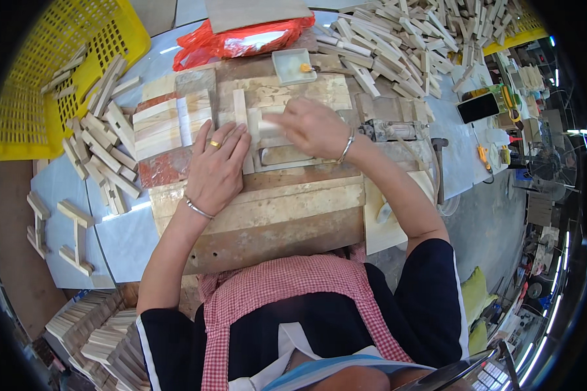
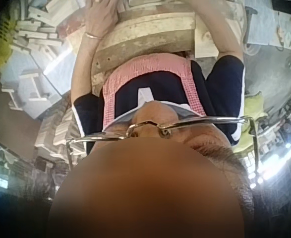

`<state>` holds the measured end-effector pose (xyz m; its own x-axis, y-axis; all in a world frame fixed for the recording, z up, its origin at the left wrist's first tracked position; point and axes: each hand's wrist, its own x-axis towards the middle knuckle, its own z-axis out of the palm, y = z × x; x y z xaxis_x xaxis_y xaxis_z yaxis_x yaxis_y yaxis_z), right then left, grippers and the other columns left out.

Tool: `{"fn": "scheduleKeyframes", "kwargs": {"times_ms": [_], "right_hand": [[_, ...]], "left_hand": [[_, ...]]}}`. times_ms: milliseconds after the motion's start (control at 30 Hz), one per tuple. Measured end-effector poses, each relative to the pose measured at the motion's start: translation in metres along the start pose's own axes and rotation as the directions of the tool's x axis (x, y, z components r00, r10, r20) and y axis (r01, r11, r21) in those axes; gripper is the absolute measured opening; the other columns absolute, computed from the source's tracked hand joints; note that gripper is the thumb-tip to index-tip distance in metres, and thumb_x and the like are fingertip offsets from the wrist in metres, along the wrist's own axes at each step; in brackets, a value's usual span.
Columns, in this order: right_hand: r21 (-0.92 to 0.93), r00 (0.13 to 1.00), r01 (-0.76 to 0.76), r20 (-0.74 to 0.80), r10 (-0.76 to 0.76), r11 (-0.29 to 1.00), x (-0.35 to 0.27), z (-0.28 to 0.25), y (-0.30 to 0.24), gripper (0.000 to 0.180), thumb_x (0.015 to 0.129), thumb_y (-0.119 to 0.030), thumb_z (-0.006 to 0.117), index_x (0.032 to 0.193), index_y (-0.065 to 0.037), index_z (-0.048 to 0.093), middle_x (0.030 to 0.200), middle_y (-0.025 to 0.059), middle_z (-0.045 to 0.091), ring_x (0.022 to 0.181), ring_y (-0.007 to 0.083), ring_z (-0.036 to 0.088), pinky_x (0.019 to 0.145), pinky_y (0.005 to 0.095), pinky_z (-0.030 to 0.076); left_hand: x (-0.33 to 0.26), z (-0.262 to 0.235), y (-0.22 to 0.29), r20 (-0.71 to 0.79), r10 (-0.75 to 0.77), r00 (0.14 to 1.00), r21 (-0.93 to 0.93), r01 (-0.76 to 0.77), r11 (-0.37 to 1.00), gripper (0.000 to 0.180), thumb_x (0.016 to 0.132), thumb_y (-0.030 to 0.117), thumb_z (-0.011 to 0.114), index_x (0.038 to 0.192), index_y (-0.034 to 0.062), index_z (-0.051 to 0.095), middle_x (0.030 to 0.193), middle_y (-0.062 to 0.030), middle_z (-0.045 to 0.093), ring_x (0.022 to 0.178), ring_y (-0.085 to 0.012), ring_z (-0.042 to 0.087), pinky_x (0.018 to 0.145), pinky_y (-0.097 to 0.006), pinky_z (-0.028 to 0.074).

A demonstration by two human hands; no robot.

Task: Assembling small wooden components into a frame structure using wood glue and a hammer.

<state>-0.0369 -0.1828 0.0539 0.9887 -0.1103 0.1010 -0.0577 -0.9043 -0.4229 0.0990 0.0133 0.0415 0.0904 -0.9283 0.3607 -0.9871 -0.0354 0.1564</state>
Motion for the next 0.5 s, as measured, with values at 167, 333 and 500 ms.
{"fn": "scheduleKeyframes", "kwargs": {"times_ms": [167,333,500], "right_hand": [[0.079,0.996,0.053,0.063,-0.058,0.996,-0.01,0.015,-0.002,0.034,0.084,-0.015,0.061,0.118,-0.013,0.062,0.09,0.0091,0.057,0.088,0.0265,0.053,0.08,0.0362,0.045],[0.008,0.995,-0.003,-0.103,0.004,1.0,-0.039,-0.007,0.016,0.03,0.084,-0.016,0.06,0.113,-0.012,0.065,0.093,0.008,0.06,0.089,0.0261,0.054,0.086,0.0383,0.044],[-0.115,0.999,0.022,0.029,-0.018,0.993,-0.051,-0.013,0.017,0.029,0.083,-0.012,0.06,0.111,-0.013,0.067,0.09,0.0053,0.061,0.088,0.0244,0.055,0.082,0.0378,0.045]], "left_hand": [[-0.005,-0.001,0.0,0.015,-0.015,1.0,0.0,0.015,1.0,0.039,0.076,0.001,0.053,0.115,0.002,0.055,0.119,-0.0088,0.059,0.116,-0.026,0.051,0.107,-0.048,0.03],[-0.006,-0.001,-0.001,0.009,-0.018,1.0,-0.007,0.018,1.0,0.04,0.077,-0.001,0.052,0.117,0.0018,0.054,0.118,-0.009,0.059,0.116,-0.026,0.051,0.107,-0.048,0.03],[-0.005,0.0,-0.001,-0.004,-0.016,1.0,0.0,0.016,1.0,0.039,0.075,-0.001,0.052,0.114,0.0018,0.054,0.117,-0.0091,0.06,0.116,-0.0249,0.051,0.107,-0.047,0.031]]}}
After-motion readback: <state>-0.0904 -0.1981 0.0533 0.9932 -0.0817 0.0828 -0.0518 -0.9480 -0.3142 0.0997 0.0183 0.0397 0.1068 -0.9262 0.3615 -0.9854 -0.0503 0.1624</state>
